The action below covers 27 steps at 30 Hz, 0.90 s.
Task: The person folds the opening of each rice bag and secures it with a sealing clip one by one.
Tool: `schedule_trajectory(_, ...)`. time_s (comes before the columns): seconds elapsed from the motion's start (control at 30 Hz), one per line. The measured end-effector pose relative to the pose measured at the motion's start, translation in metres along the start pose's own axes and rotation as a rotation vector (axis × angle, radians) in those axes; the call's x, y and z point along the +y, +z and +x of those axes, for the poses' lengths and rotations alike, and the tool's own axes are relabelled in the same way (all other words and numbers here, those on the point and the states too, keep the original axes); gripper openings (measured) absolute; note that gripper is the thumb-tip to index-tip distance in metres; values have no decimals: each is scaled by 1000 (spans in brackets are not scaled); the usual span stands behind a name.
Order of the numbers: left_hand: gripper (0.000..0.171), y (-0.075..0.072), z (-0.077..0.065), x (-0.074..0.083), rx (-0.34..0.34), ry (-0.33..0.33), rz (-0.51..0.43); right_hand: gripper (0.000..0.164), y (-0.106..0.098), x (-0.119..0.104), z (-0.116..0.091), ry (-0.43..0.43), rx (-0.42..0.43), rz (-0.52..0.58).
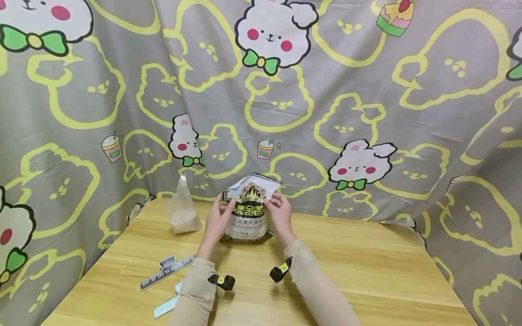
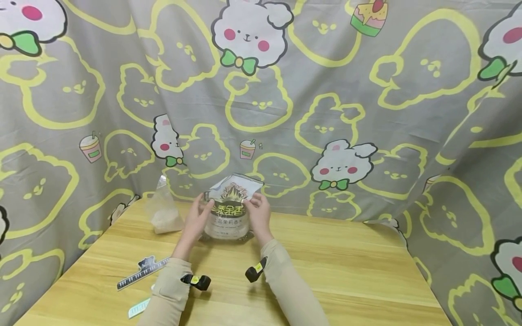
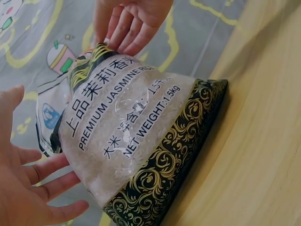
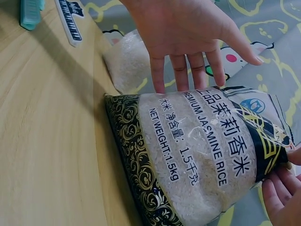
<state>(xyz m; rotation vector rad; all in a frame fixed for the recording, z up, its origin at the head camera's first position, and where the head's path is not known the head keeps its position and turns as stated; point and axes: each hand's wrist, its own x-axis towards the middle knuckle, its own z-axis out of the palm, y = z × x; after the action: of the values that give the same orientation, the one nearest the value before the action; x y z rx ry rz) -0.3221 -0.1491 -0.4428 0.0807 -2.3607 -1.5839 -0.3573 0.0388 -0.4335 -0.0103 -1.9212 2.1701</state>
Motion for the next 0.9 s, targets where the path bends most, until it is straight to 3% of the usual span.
schedule_trajectory(0.43,81,14,-7,8,-43,8,6,24,-26,-1,-1,-25,55,21)
schedule_trajectory(0.73,80,25,-14,14,-68,27,17,27,-44,-4,-2,-1,75,21)
schedule_trajectory(0.9,80,32,-16,15,-79,52,24,23,-54,-3,-5,-60,78,42)
